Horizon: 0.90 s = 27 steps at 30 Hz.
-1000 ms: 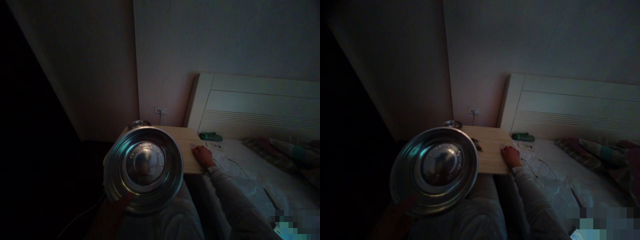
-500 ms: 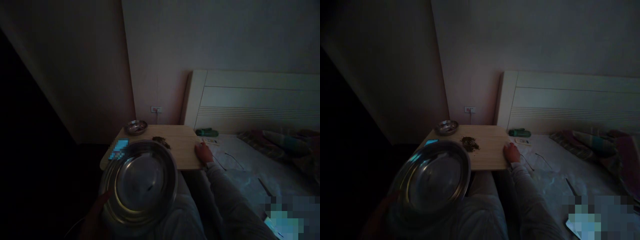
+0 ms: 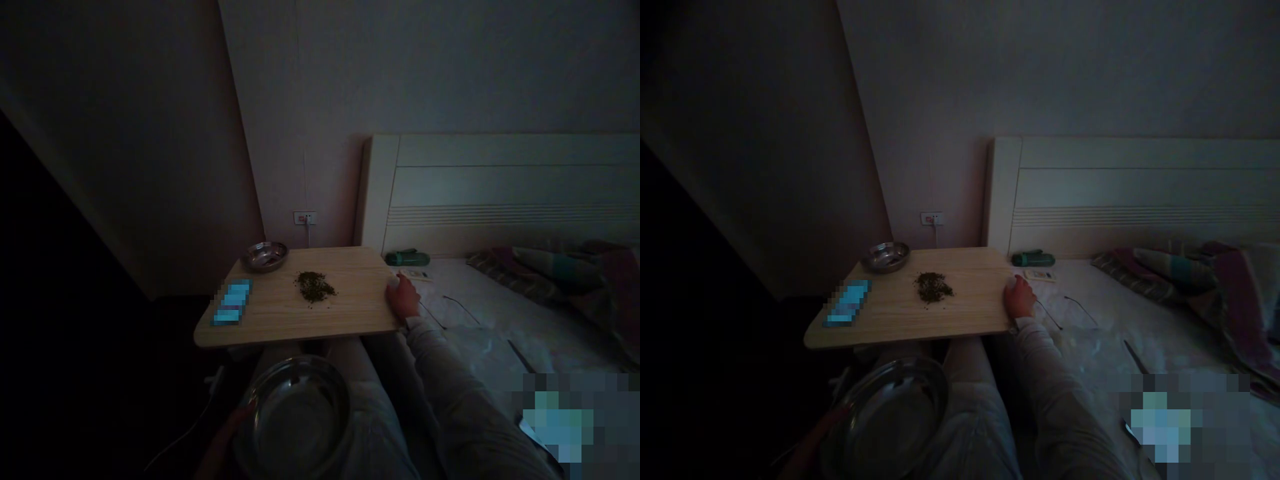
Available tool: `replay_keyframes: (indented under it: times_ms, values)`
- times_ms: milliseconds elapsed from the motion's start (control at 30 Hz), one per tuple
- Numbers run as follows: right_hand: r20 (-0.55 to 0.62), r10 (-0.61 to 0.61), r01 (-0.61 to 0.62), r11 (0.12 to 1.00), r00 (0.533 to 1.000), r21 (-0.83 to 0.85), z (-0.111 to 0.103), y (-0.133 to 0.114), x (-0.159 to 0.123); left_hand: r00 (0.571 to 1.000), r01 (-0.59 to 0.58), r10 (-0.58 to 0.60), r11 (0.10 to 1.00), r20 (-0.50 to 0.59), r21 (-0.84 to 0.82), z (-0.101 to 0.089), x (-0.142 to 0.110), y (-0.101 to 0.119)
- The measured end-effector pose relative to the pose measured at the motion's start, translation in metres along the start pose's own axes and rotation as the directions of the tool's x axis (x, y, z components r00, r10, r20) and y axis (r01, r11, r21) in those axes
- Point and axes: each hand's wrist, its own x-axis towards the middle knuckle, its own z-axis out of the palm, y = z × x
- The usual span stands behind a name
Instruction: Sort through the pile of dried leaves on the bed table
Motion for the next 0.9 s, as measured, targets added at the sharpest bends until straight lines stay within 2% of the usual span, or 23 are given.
replay_keyframes:
  times_ms: [200, 267, 333, 433, 500, 567, 733, 900]
  values:
    - [-0.042, -0.101, 0.108, 0.974, 0.994, 0.201, 0.002, 0.002, 0.003, 0.999, 0.007, -0.004, 0.997, 0.041, -0.075, 0.016, 0.017, -0.009]
    - [-0.067, -0.079, 0.095, 0.957, 0.995, 0.274, 0.002, 0.004, 0.005, 0.999, 0.004, 0.001, 0.994, 0.045, -0.108, 0.017, 0.027, -0.016]
    - [-0.072, -0.007, 0.034, 0.926, 0.997, 0.377, 0.003, 0.006, 0.005, 0.999, 0.020, -0.012, 0.987, 0.053, -0.157, 0.017, 0.042, -0.025]
    - [-0.037, 0.069, -0.036, 0.826, 0.997, 0.562, 0.010, 0.005, -0.003, 0.982, 0.172, -0.132, 0.922, 0.135, -0.347, 0.016, 0.070, -0.038]
    - [-0.028, 0.018, 0.005, 0.750, 0.999, 0.662, 0.020, -0.001, -0.015, 0.953, 0.291, -0.230, 0.876, 0.198, -0.385, 0.014, 0.087, -0.046]
    - [0.011, -0.066, 0.038, 0.699, 0.998, 0.714, 0.032, -0.012, -0.028, 0.951, 0.296, -0.219, 0.854, 0.220, -0.428, 0.011, 0.097, -0.051]
    - [0.114, -0.202, 0.050, 0.662, 0.973, 0.748, 0.050, -0.036, -0.049, 0.949, 0.260, -0.133, 0.841, 0.284, -0.475, 0.008, 0.096, -0.049]
    - [0.146, -0.193, 0.020, 0.664, 0.970, 0.748, 0.050, -0.035, -0.048, 0.936, 0.291, -0.161, 0.857, 0.314, -0.426, 0.015, 0.092, -0.040]
